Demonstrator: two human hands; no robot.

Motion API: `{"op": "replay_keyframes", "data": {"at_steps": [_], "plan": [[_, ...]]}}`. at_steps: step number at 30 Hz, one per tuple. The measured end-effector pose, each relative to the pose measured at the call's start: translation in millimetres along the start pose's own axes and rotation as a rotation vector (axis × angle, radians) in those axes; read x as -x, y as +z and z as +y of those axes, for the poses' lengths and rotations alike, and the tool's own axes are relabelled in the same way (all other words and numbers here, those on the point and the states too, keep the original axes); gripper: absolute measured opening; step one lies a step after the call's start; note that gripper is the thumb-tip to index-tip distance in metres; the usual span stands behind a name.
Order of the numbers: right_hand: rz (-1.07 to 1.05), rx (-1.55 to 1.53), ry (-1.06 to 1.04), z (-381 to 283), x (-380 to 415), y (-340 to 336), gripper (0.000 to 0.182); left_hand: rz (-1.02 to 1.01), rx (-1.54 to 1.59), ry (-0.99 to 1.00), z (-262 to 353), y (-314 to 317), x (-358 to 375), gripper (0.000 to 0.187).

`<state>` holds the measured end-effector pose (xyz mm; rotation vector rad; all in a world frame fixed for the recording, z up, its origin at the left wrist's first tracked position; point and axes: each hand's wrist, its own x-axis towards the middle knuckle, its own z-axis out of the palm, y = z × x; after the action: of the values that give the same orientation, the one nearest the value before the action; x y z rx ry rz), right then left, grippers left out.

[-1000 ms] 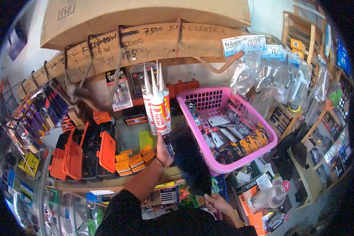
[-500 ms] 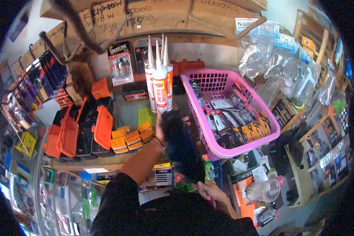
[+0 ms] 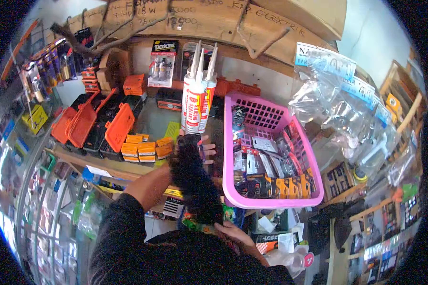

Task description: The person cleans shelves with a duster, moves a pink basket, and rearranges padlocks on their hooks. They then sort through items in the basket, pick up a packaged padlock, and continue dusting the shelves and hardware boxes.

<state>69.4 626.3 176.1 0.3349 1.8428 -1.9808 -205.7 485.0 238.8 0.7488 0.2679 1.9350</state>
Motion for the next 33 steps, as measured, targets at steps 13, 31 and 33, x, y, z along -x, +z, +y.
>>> {"op": "replay_keyframes", "data": {"at_steps": [13, 31, 33], "plan": [[-0.006, 0.252, -0.122, 34.7, -23.9, -75.4, 0.033, 0.331, 0.039, 0.207, -3.7, -3.0, -2.7, 0.09], [0.092, 0.219, -0.089, 4.5, -8.5, -37.9, 0.041, 0.358, 0.197, 0.303, -9.7, 7.1, -3.7, 0.084], [-0.001, 0.313, 0.255, -14.4, 2.1, -32.5, 0.035, -0.038, 0.179, 0.163, -9.6, -18.1, 10.1, 0.085]]}}
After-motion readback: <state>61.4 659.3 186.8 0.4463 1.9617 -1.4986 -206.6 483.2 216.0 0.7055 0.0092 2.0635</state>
